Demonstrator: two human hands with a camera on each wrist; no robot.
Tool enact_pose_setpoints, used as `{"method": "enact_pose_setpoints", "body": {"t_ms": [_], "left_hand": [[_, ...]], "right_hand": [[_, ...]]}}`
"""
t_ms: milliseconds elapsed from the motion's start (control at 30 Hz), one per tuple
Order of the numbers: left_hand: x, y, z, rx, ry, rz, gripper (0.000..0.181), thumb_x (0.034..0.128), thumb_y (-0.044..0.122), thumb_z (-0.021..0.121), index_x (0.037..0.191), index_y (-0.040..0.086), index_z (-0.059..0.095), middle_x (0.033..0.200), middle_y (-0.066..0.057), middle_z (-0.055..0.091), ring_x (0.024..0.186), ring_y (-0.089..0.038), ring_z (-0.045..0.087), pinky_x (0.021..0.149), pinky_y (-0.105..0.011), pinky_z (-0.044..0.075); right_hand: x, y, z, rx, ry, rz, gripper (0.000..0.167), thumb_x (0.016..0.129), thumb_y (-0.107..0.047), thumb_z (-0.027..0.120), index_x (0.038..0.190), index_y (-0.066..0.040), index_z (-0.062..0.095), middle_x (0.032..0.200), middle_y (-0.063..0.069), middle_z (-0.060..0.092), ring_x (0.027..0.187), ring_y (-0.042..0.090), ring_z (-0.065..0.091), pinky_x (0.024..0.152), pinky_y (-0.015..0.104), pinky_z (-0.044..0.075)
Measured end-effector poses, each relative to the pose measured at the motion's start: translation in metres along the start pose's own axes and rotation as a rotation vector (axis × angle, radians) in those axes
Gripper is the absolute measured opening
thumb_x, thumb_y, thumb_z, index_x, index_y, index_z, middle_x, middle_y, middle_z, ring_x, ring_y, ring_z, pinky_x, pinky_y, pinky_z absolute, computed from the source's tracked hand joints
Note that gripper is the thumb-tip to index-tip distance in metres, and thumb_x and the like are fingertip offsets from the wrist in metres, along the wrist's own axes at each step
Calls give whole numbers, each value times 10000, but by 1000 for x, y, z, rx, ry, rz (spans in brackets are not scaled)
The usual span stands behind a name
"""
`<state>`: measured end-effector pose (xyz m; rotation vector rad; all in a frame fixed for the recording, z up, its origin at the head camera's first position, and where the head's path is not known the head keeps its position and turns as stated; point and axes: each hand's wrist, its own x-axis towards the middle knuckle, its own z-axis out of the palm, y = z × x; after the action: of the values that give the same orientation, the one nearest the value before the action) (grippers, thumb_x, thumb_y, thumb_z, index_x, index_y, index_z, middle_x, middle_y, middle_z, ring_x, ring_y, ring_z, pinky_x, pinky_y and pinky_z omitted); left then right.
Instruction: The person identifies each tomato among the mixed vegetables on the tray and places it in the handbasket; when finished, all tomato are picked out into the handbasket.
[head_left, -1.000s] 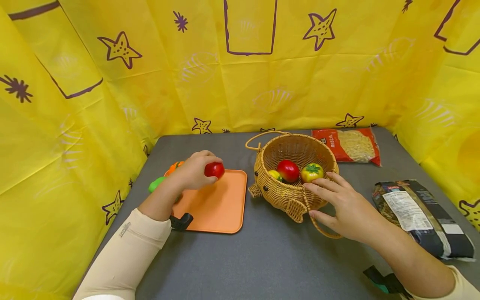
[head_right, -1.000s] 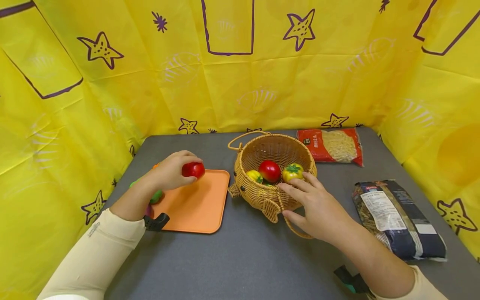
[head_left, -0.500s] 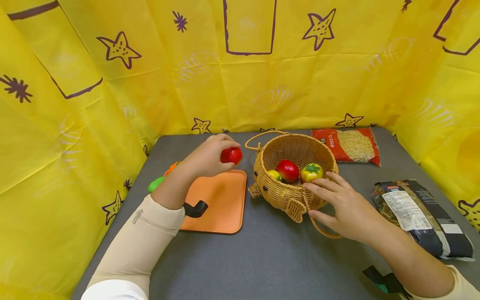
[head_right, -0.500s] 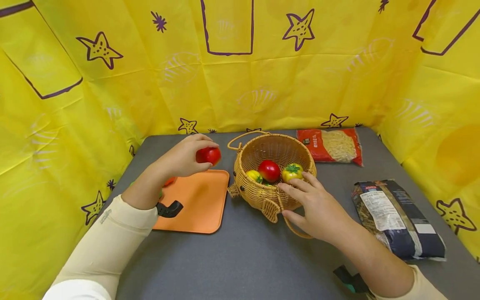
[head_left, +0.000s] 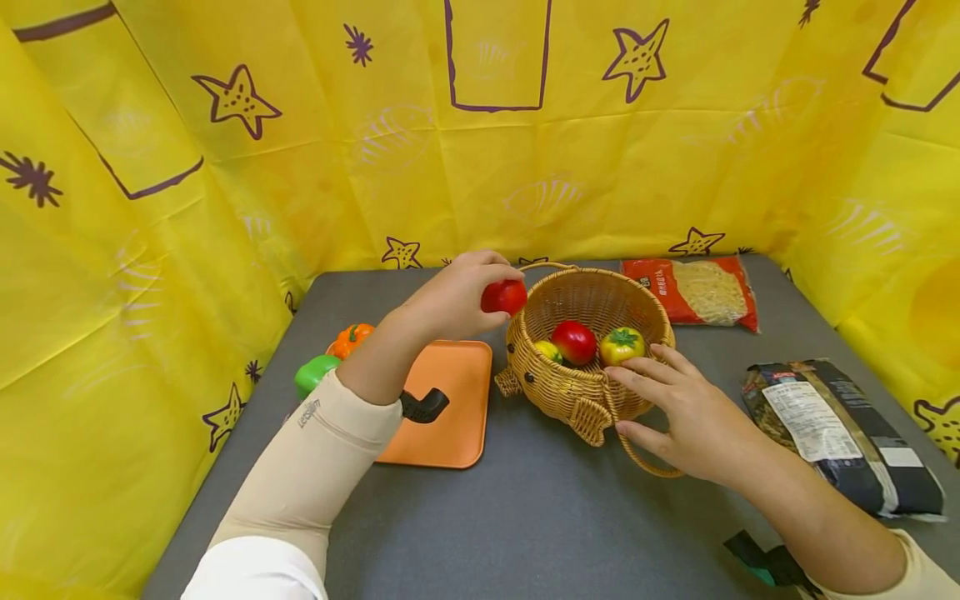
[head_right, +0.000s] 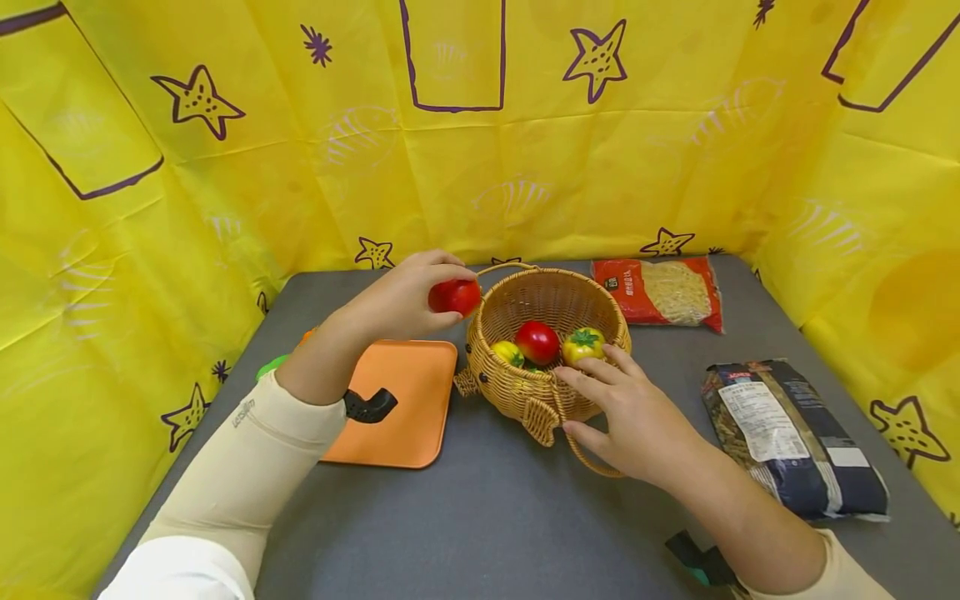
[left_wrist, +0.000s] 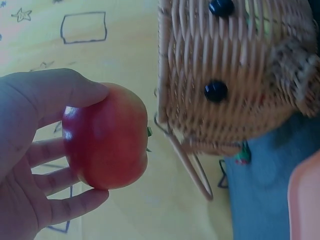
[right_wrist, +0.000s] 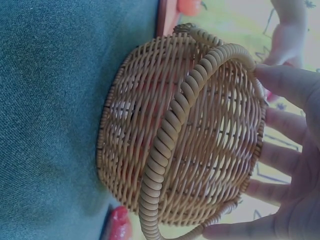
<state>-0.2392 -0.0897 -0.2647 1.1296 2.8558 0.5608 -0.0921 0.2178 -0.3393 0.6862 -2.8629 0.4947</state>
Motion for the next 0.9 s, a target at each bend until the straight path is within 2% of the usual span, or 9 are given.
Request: {"method": "enact_pose_setpoints", "body": {"t_ms": [233, 467, 567, 700, 900], "left_hand": [[19, 24, 7, 14, -40, 48, 517, 937, 251, 709, 1438, 203, 591, 1427, -60, 514, 1291, -265, 455, 927, -327, 549], [36, 41, 30, 83, -109, 108, 536, 937, 300, 723, 1447, 215, 581, 1432, -39, 517, 1303, -251, 468, 917, -296, 542], [40, 44, 41, 111, -144, 124, 533, 944, 313, 717, 1449, 212, 581, 1422, -42, 523, 1287, -243, 481, 921, -296, 538], [42, 45, 53, 129, -181, 115, 528, 949, 326, 711, 1451, 224, 580, 1431, -42, 515, 1288, -254, 473, 936, -311, 536], [40, 43, 58, 115, -192, 91, 546, 957, 335, 702, 1473, 232, 556, 1458, -47, 493, 1304, -274, 466, 981, -347, 525]], "right_hand": [[0, 0, 0, 0, 1, -5, 647, 853, -329, 832, 1450, -247, 593, 1445, 122, 584, 1434, 518, 344, 983, 750, 422], [1, 0, 1, -2, 6, -13, 642, 853, -333, 830, 1445, -239, 598, 1438, 122, 588, 1431, 513, 350, 979, 742, 432], [2, -1, 2, -3, 11, -17, 639, 854, -331, 830, 1442, -235, 600, 1437, 126, 588, 1430, 511, 352, 978, 738, 436], [3, -1, 4, 1, 19, -25, 635, 852, -328, 832, 1438, -233, 605, 1433, 126, 591, 1426, 512, 357, 982, 734, 436], [4, -2, 5, 8, 24, -35, 639, 852, -325, 833, 1440, -227, 604, 1431, 117, 595, 1421, 516, 365, 992, 725, 436]]}}
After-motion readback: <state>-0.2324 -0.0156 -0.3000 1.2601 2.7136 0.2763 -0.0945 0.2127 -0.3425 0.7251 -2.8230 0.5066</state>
